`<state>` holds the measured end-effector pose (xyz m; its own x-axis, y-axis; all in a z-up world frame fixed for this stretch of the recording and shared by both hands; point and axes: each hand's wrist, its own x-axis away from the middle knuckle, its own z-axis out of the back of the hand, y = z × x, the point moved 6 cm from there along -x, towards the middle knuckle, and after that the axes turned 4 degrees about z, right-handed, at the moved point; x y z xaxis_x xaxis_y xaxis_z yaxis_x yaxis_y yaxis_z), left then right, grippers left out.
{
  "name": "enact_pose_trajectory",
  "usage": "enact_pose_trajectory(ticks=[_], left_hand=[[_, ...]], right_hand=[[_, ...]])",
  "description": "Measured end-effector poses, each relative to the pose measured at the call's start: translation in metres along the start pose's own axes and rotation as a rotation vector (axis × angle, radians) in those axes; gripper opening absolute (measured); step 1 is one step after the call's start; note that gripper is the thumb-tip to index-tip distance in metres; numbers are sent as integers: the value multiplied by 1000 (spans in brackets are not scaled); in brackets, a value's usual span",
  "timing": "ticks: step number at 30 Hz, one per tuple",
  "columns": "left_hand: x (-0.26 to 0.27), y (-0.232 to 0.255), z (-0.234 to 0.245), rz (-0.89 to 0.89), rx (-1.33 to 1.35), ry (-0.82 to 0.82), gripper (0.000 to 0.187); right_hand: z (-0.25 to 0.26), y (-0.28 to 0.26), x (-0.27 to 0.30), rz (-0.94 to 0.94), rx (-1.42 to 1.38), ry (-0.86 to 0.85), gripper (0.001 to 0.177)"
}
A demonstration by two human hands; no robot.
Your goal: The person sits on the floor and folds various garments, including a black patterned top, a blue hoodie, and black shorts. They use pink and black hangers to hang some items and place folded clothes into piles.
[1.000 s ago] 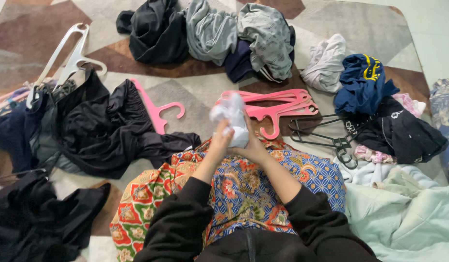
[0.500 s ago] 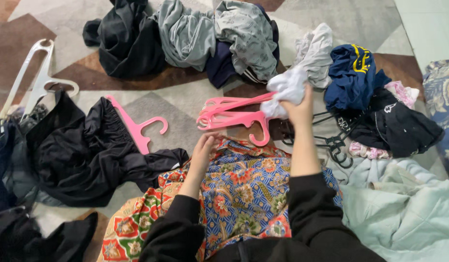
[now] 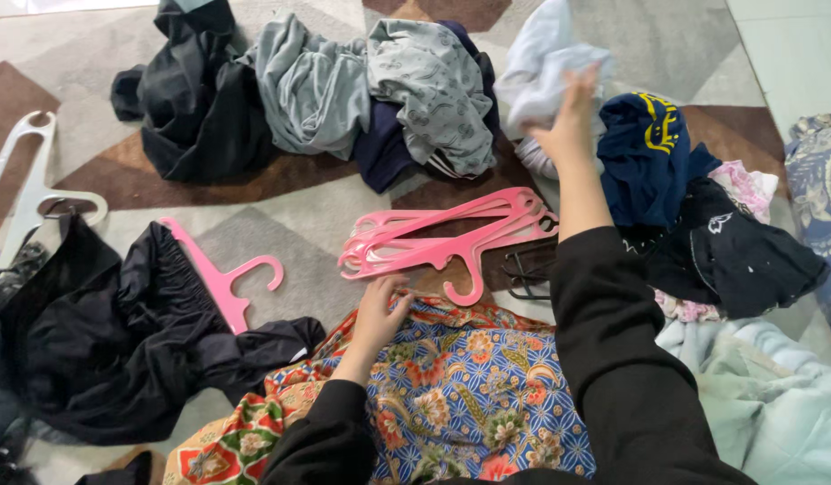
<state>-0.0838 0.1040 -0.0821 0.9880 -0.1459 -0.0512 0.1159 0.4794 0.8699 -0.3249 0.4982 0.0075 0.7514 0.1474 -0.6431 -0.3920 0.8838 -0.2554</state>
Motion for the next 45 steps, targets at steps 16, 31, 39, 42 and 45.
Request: enact_pose_trajectory(ticks=[16,31,39,42,45], left_hand=[[-6,-24,-4,285,139,-65,30],[-4,-27,-8,357,247,-101,31],[-15,14,-2,104,-1,-81,27],[-42,61,-35,-117,-7,-107,24],[-87,116,-98,-287,-29,-192,29]], right_hand=[[89,226,179,-952,335,-360,78],[-3,71,79,-411,146,-546,109],[-25,54,94,-517,403,-370,46],[1,75,109,-462,341,-270,50],[48,92,125,-364,429,-230,43]])
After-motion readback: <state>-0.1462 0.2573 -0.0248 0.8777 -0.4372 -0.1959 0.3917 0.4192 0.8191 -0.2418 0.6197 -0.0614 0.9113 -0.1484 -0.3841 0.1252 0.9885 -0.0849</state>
